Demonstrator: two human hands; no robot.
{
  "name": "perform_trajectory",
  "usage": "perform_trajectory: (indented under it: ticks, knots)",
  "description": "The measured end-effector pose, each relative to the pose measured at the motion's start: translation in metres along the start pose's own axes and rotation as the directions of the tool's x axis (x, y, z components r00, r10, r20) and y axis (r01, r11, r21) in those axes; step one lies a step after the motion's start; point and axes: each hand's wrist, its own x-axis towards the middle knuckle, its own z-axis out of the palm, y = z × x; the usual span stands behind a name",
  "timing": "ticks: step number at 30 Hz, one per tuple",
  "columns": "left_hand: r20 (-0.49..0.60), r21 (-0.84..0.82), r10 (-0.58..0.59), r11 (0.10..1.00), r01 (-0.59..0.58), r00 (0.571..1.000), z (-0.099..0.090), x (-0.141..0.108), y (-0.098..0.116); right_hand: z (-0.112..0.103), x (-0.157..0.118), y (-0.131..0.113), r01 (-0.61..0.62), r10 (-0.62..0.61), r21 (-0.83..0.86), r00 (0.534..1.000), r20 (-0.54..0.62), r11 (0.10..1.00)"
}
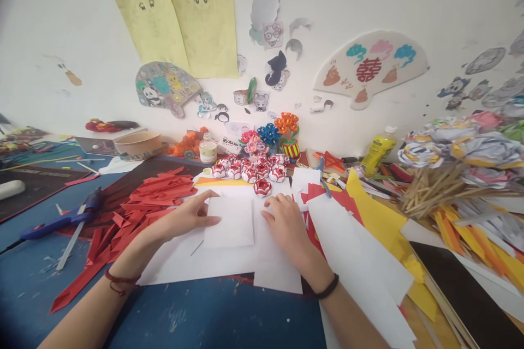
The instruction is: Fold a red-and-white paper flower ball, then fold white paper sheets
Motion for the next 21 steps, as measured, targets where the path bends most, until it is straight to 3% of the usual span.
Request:
perform_trajectory:
  ticks: [8,13,18,21]
  knots:
    - [-0.080,-0.023,0.039,0.999,-0.041,0.996,0.008,0.005,0.000,0.002,0.003,0.017,-0.073,0.061,0.077,0.988,0.142,0.994]
    - [-0.065,0.014,0.056,0.998,-0.056,0.996,0.015,0.006,0.001,-0.003,0.009,0.016,-0.145,0.120,0.214,0.984,0.129,0.966]
    - [-0.089,0.209,0.097,0.975,-0.077,0.991,0.016,0.006,0.004,-0.007,0.013,0.009,-0.209,0.116,0.612,0.975,0.190,0.763]
    - [-0.072,0.262,0.144,0.958,-0.121,0.987,0.020,0.005,0.006,-0.005,0.011,0.001,-0.198,0.043,0.737,0.974,0.224,0.646]
